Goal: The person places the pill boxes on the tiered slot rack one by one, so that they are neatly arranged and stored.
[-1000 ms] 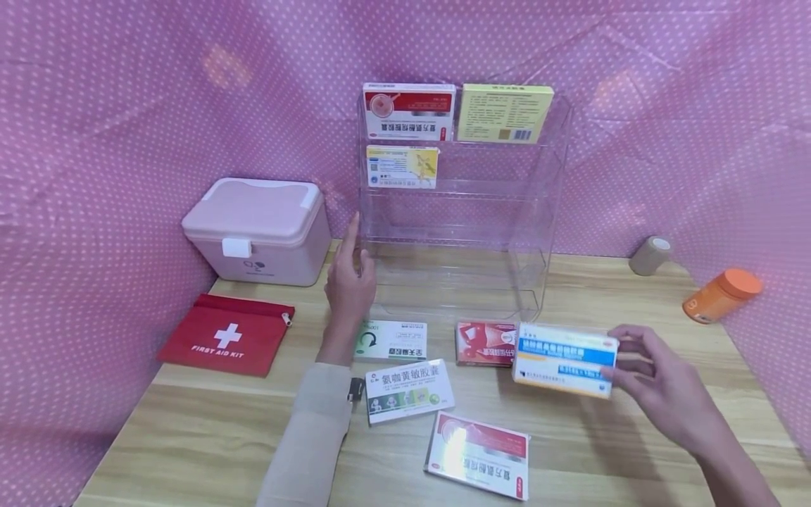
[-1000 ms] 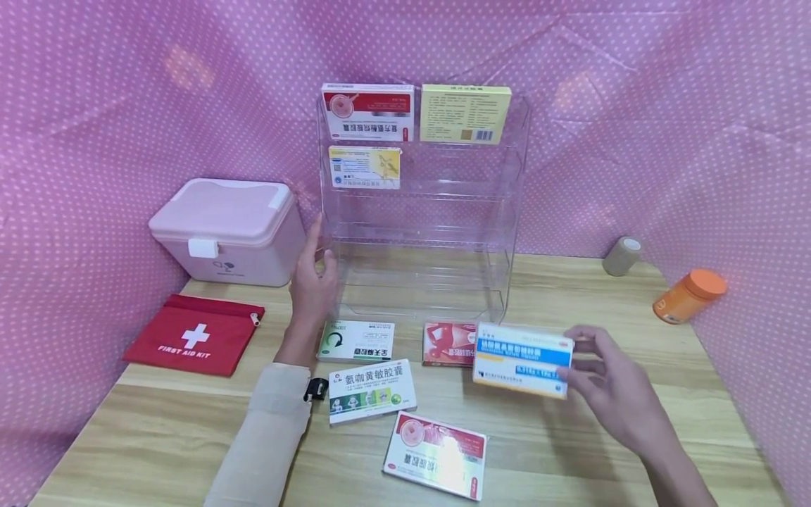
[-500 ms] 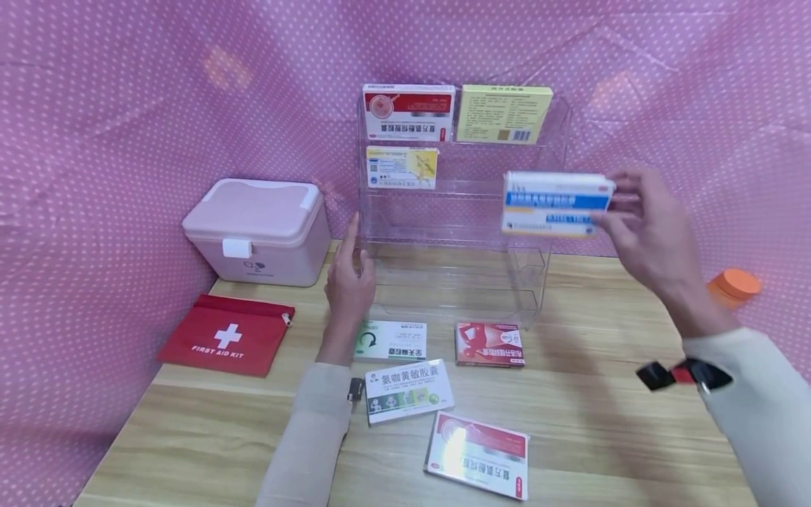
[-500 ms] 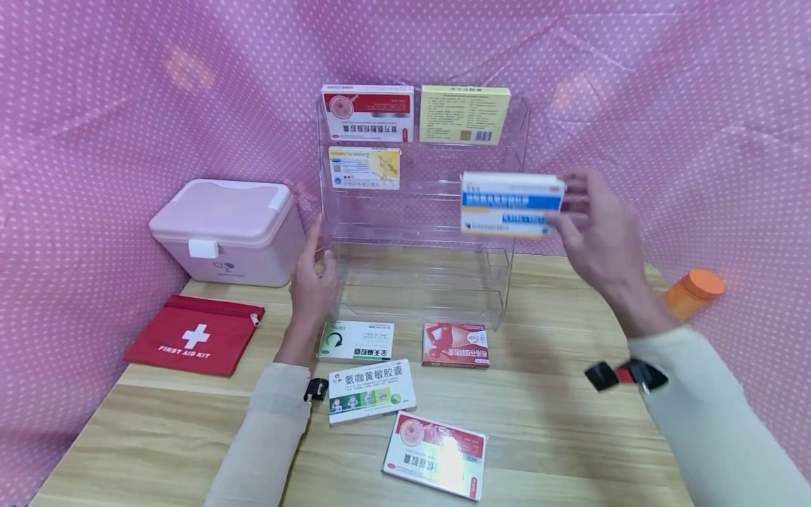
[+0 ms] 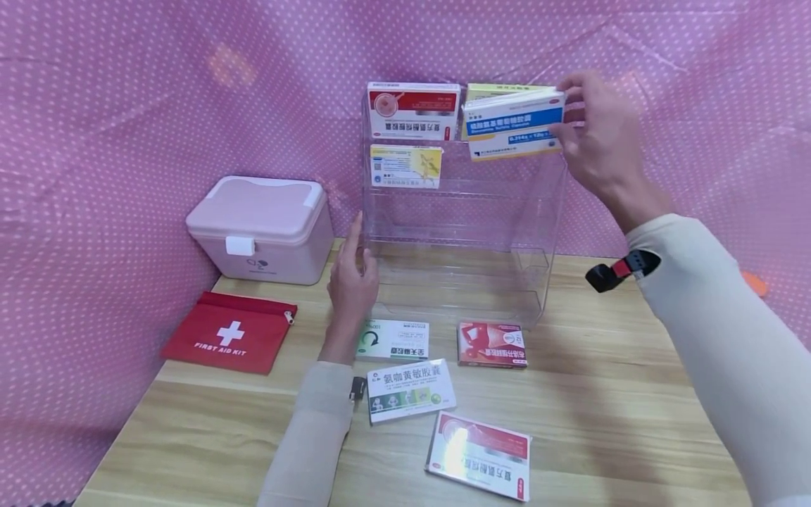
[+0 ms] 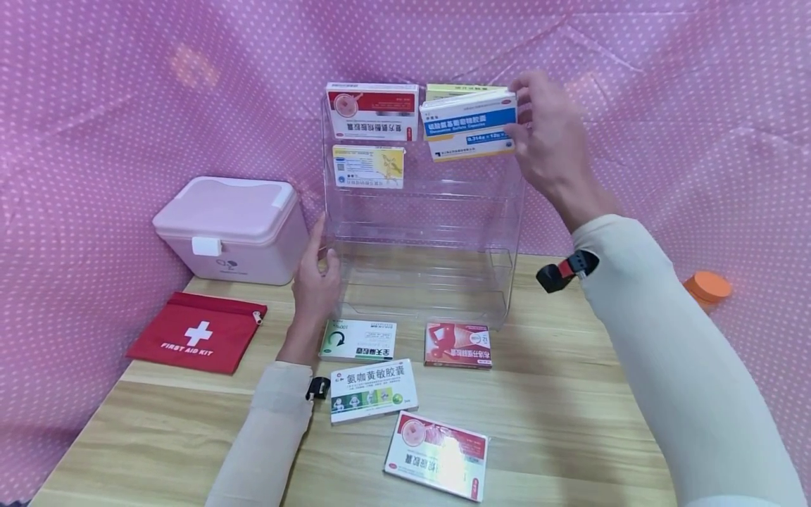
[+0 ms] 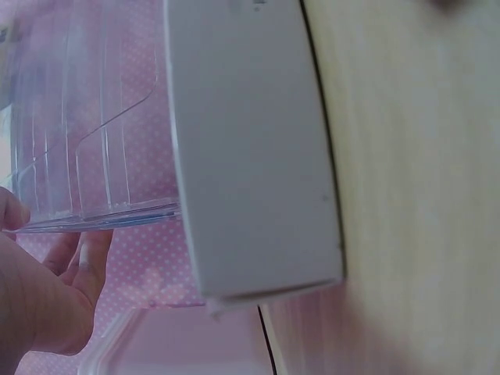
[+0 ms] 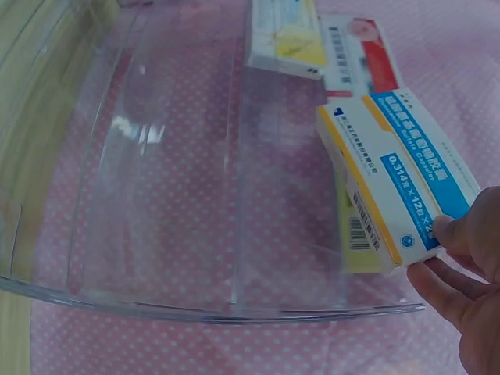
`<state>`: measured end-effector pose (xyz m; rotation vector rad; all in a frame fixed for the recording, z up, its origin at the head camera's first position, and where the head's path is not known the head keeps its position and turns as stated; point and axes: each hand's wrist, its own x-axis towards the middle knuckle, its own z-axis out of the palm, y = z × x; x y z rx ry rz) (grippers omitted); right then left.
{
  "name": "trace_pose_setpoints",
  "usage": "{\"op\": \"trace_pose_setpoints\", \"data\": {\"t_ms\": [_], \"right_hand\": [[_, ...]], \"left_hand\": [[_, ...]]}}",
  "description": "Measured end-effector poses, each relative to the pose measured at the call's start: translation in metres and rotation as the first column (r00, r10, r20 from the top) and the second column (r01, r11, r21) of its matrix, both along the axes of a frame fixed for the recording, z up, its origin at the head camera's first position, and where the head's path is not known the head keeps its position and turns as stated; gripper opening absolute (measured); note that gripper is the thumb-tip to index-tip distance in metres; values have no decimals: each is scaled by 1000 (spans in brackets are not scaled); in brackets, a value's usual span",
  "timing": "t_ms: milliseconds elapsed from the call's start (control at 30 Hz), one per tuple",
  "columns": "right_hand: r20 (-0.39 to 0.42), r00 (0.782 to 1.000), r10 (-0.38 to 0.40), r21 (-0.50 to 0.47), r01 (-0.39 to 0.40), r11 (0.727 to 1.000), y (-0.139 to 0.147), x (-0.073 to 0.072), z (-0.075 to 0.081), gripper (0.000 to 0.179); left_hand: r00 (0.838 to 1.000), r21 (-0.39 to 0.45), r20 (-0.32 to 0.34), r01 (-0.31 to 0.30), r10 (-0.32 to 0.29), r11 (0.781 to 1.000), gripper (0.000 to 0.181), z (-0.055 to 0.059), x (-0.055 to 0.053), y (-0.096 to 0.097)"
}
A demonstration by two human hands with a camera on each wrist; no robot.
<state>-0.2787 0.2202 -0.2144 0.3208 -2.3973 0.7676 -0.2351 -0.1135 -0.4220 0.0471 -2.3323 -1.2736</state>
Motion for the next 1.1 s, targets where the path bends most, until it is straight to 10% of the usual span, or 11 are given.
{"op": "trace_pose_setpoints", "data": {"t_ms": [367,800,1100], "right_hand": [[170,985,43,48,-52,997,2,-12,-20,47],[187,982,0,131,-25,991,-21,-8,-39,34],[116,992,-57,223,30,974,-25,2,-52,58]], "left_hand": [[1000,-8,-12,12,-12,1000,71,1,-1,4],[1000,8,-7,1,-1,1000,70,1,0,1],[999,1,-29,-13,13,1000,71,-1,1,0]]}}
